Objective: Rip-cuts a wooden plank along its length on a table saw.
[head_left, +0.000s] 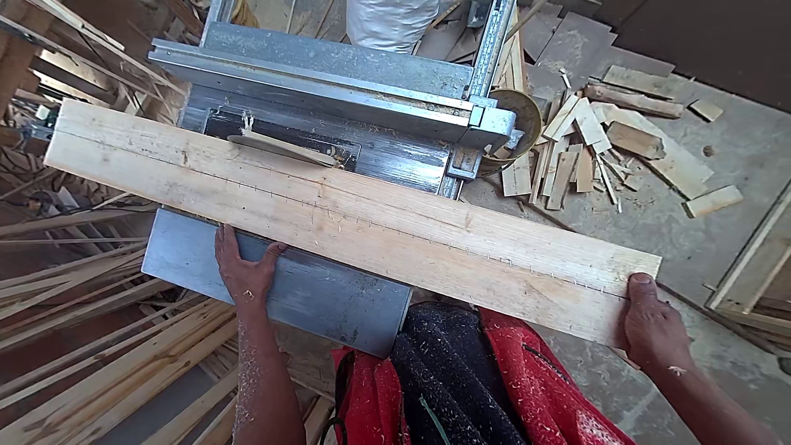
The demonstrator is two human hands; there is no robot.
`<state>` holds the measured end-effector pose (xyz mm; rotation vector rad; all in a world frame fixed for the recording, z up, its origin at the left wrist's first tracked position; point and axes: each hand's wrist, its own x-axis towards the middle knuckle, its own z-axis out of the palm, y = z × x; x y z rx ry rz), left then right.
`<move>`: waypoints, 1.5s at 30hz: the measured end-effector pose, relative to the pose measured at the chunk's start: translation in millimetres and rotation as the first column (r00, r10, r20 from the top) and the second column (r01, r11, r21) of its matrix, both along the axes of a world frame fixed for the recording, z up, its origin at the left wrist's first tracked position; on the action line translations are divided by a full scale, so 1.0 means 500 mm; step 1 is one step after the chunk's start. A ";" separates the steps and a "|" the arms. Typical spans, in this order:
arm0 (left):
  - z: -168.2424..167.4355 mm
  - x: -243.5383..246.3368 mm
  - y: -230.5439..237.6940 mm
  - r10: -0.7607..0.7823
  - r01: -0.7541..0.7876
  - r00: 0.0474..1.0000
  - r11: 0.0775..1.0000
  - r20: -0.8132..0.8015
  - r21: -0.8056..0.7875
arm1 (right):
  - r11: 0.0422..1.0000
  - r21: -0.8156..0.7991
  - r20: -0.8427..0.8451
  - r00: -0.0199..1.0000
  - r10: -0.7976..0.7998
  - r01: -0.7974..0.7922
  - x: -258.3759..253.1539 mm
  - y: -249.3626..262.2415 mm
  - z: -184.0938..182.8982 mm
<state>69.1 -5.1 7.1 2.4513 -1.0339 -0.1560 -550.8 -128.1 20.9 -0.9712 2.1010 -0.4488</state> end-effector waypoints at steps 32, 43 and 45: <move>-0.008 -0.021 0.004 0.011 -0.011 1.000 1.000 -0.001 0.003 | 0.999 0.019 -0.051 0.998 0.033 -0.032 -0.020 -0.011 0.009; -0.008 0.007 0.004 0.001 -0.001 1.000 1.000 0.003 -0.019 | 0.999 0.026 -0.052 0.998 0.021 -0.020 0.005 -0.010 0.008; -0.007 0.006 0.004 0.014 -0.014 1.000 1.000 -0.003 -0.012 | 1.000 0.024 -0.054 0.998 0.017 -0.016 0.008 -0.010 0.010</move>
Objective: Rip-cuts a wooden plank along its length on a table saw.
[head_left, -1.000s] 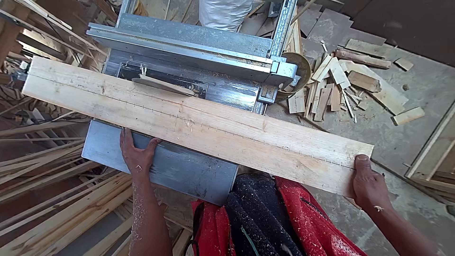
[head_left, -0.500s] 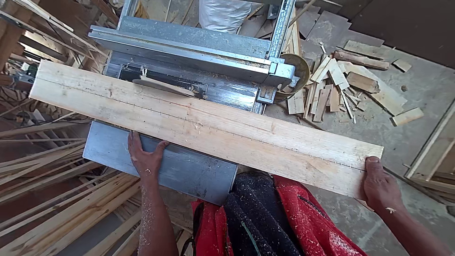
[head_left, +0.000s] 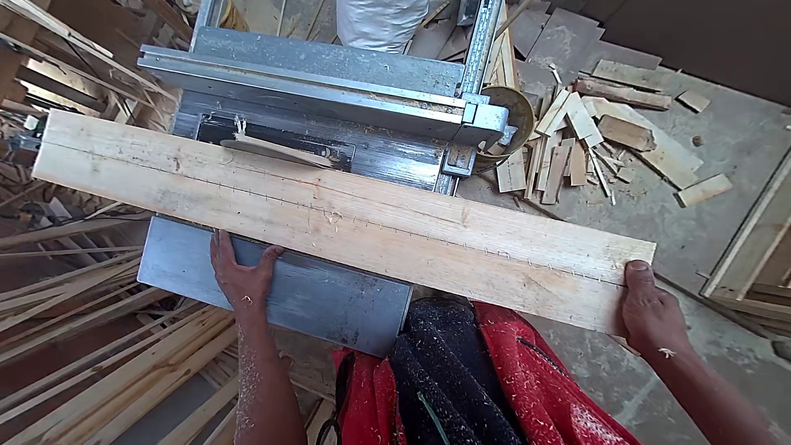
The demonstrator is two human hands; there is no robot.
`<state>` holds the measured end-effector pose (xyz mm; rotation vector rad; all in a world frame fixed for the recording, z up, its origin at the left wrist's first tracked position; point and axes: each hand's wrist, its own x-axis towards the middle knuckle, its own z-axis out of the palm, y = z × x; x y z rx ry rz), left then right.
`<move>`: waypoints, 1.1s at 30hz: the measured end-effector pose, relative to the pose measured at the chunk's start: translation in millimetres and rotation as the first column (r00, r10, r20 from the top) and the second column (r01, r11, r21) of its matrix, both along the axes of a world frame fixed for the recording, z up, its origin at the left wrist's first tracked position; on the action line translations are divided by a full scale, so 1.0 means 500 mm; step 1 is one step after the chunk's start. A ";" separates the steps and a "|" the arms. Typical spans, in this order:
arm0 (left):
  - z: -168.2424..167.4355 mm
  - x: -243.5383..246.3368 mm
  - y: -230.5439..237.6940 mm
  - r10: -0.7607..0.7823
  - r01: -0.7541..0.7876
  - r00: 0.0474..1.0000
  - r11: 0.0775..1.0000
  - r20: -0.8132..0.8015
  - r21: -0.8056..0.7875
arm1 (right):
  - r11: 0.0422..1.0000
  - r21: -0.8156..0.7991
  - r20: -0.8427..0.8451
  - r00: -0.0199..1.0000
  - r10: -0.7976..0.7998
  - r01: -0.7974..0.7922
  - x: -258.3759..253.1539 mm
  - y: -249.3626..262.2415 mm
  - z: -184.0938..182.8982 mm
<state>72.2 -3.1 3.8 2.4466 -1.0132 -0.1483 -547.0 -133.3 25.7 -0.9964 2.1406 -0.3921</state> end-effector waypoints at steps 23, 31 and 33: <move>0.003 0.037 0.001 -0.012 0.012 1.000 1.000 0.008 0.019 | 1.000 -0.012 0.053 0.998 -0.027 0.027 0.033 0.001 -0.005; 0.004 0.041 -0.001 -0.019 0.019 1.000 1.000 0.010 0.016 | 1.000 -0.001 0.030 0.999 -0.015 0.015 0.035 0.005 -0.007; 0.003 0.044 -0.001 -0.012 0.012 1.000 1.000 0.010 0.026 | 1.000 0.000 0.030 1.000 -0.009 0.009 0.035 0.006 -0.008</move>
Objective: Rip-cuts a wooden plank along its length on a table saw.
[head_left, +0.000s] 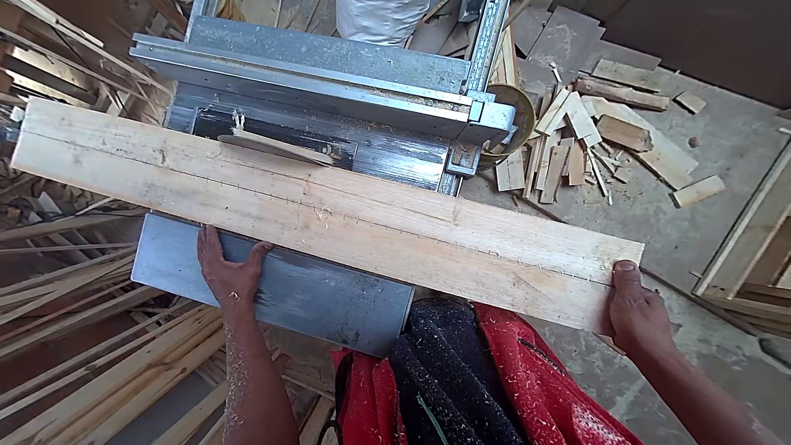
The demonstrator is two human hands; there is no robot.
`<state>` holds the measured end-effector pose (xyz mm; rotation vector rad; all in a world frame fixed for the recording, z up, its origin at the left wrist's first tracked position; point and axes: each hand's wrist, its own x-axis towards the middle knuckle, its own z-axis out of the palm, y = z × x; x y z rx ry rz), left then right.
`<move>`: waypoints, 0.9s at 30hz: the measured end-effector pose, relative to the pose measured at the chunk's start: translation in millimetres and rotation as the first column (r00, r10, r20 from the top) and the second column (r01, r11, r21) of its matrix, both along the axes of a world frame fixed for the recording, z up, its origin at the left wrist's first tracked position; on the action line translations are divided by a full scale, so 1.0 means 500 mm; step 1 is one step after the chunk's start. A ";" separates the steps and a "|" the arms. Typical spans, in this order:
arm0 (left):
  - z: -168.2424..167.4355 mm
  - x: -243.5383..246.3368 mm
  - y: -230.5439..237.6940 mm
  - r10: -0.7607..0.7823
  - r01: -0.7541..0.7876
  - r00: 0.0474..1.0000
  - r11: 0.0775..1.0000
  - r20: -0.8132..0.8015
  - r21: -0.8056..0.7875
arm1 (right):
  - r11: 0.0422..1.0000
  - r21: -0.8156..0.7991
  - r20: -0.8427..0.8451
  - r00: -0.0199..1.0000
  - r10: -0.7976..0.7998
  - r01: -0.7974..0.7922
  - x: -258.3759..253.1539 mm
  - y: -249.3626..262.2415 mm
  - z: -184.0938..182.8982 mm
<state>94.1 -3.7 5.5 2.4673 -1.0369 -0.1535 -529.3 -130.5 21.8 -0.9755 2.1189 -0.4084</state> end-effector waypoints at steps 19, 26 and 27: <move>-0.003 0.026 0.002 0.003 -0.003 1.000 1.000 0.004 0.005 | 0.999 -0.019 0.055 0.998 -0.033 0.034 0.027 -0.002 0.001; -0.002 0.039 0.001 -0.007 0.007 1.000 1.000 0.003 0.004 | 1.000 -0.001 0.041 0.999 -0.017 0.017 0.037 -0.001 0.003; 0.000 0.040 0.000 -0.002 0.002 1.000 1.000 0.005 0.011 | 1.000 0.002 0.041 0.999 -0.019 0.019 0.038 -0.001 0.000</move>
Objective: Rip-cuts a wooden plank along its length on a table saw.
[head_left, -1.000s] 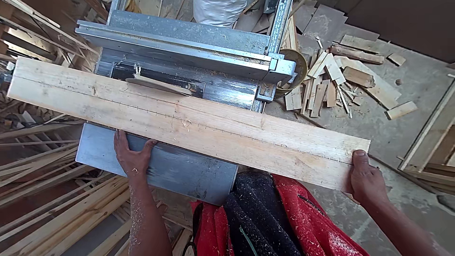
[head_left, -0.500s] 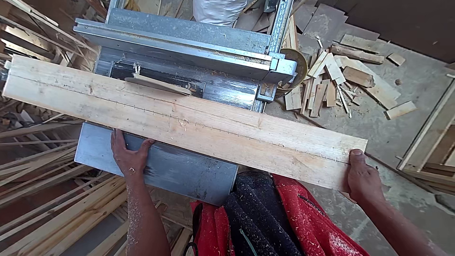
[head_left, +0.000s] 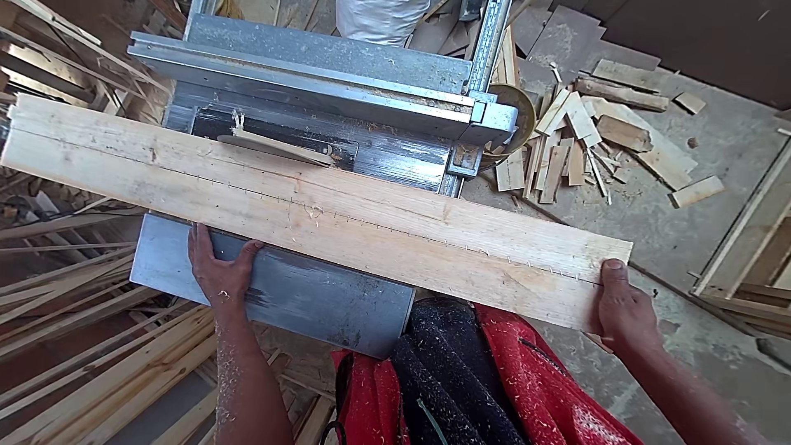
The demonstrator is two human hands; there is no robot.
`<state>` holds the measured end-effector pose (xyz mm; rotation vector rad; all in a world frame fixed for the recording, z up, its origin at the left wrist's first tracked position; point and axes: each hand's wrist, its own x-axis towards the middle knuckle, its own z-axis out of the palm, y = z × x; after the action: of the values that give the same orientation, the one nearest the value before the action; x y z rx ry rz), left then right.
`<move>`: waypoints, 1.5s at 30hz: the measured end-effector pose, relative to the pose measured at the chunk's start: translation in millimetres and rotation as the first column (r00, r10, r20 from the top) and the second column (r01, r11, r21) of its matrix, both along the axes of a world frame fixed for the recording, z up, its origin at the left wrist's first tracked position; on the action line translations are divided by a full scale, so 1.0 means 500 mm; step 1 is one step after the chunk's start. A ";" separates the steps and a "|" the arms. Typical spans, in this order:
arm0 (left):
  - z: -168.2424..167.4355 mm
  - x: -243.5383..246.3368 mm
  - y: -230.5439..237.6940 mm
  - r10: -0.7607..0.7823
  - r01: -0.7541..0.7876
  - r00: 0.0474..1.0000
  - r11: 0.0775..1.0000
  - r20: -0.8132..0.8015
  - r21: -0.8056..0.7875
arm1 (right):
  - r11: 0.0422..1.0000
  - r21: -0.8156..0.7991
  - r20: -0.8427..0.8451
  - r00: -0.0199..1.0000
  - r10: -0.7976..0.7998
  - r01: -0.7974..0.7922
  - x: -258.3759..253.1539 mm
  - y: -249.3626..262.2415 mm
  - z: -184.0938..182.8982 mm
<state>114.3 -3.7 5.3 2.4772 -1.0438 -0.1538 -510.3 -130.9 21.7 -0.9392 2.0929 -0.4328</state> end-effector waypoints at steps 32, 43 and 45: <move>0.003 0.051 -0.001 0.004 -0.004 1.000 1.000 -0.011 0.006 | 1.000 -0.023 0.043 0.999 0.015 -0.014 0.050 -0.001 -0.002; 0.006 0.068 -0.002 0.012 -0.012 0.999 1.000 -0.030 0.004 | 1.000 -0.023 0.041 0.999 0.018 -0.017 0.067 -0.001 -0.003; 0.004 0.072 -0.002 0.008 -0.008 1.000 1.000 -0.018 0.004 | 1.000 -0.022 0.046 0.999 0.013 -0.012 0.071 -0.001 -0.003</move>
<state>150.3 -4.6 7.4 2.4789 -1.0275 -0.1758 -474.9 -131.7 20.4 -0.9453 2.0430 -0.4672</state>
